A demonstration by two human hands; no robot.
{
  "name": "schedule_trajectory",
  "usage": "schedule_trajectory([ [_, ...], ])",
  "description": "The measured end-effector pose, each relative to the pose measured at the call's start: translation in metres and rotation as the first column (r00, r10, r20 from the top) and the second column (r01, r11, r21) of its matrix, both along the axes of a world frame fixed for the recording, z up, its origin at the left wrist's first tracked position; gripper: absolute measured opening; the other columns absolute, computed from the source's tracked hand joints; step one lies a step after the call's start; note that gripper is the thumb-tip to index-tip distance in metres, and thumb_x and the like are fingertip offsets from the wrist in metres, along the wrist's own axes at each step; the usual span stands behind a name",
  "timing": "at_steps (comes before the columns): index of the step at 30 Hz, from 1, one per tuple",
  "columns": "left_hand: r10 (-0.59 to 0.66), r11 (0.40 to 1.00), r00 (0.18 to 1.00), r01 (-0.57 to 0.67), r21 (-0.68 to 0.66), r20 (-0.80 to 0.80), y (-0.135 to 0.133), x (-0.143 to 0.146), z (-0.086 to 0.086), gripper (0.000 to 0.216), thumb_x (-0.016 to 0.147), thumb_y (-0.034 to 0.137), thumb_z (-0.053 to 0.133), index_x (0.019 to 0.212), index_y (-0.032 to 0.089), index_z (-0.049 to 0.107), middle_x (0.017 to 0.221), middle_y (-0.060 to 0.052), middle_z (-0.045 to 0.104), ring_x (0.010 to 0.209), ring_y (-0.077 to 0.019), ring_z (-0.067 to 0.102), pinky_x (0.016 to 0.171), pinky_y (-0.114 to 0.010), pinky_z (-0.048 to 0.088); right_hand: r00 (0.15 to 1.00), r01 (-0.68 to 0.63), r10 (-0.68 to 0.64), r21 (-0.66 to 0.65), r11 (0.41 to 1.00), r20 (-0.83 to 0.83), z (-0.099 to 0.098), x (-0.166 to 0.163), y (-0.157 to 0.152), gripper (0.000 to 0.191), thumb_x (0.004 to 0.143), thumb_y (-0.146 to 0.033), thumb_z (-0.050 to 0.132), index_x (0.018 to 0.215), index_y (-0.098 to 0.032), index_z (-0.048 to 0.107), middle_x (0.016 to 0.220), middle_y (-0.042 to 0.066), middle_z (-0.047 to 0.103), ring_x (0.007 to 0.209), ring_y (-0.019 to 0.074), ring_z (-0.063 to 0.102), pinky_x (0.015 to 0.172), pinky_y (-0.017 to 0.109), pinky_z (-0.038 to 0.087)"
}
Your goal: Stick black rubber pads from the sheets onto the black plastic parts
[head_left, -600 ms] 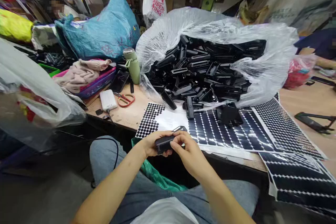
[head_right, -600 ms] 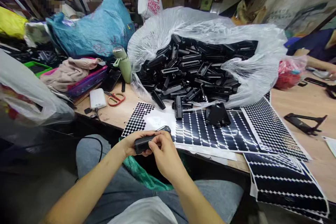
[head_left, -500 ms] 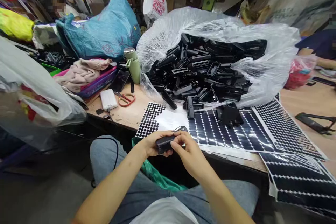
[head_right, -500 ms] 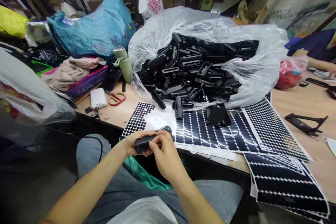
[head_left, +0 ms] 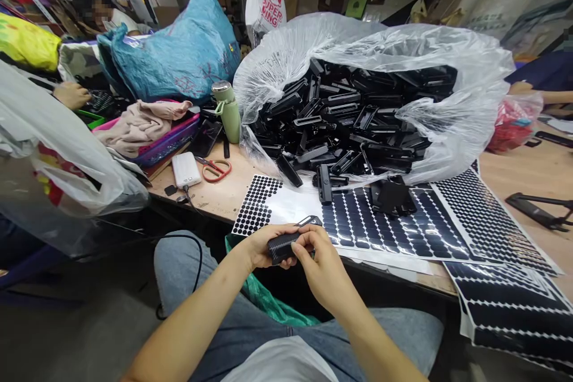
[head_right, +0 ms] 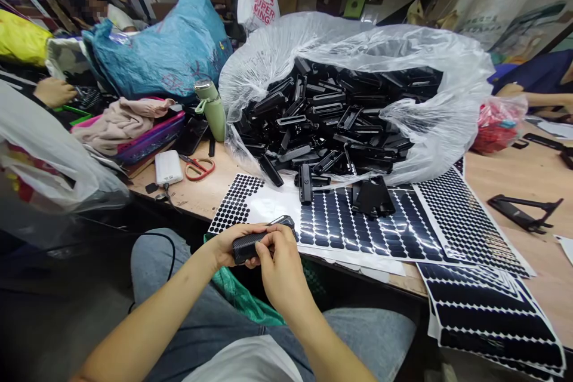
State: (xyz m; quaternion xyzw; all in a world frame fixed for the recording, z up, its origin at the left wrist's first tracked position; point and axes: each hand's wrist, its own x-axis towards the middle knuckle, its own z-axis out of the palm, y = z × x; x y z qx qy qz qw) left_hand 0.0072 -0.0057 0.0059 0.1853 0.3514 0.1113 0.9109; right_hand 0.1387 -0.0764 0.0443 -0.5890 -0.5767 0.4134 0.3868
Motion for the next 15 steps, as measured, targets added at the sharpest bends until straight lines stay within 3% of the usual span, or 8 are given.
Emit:
schedule_trajectory([
  [9,0.015,1.000,1.000,-0.015,0.016,0.002,-0.001,-0.001,0.000,0.021,0.077,0.031,0.050,0.085,0.013,0.056,0.061,-0.005,0.062,0.043,-0.0116,0.054,0.038,-0.018,0.036,0.989,0.081,-0.093,0.108,0.991,0.113,-0.014,-0.005,-0.008,0.010,0.080,-0.025,0.048,0.071,-0.020,0.048,0.100,0.006,0.049,0.092,0.0191,0.050,0.078,0.033,0.041],
  [10,0.018,0.999,1.000,-0.018,0.033,0.001,-0.003,-0.003,0.000,0.022,0.077,0.032,0.050,0.089,0.014,0.055,0.062,-0.005,0.063,0.043,-0.0115,0.054,0.038,-0.018,0.036,0.980,0.125,-0.143,0.129,0.984,0.137,-0.016,-0.003,-0.008,0.010,0.077,-0.028,0.052,0.075,-0.020,0.048,0.098,0.006,0.050,0.089,0.0193,0.051,0.076,0.033,0.042],
  [13,-0.019,0.989,1.000,0.022,0.147,-0.023,-0.013,-0.005,0.001,0.035,0.078,0.035,0.049,0.108,0.019,0.049,0.068,-0.006,0.065,0.043,-0.0126,0.056,0.037,-0.018,0.037,0.940,0.249,-0.271,0.127,0.960,0.208,-0.020,0.008,0.004,0.034,0.067,-0.041,0.063,0.087,-0.021,0.045,0.086,0.004,0.052,0.075,0.0188,0.051,0.066,0.032,0.042],
  [15,-0.119,0.964,0.990,0.133,0.230,-0.076,-0.025,-0.003,0.002,0.045,0.078,0.037,0.048,0.119,0.020,0.043,0.072,-0.007,0.067,0.047,-0.0153,0.059,0.040,-0.021,0.041,0.931,0.254,-0.283,0.145,0.956,0.233,-0.024,0.016,0.029,0.034,0.072,-0.046,0.057,0.090,-0.020,0.045,0.081,0.003,0.054,0.071,0.0176,0.051,0.064,0.030,0.042],
])
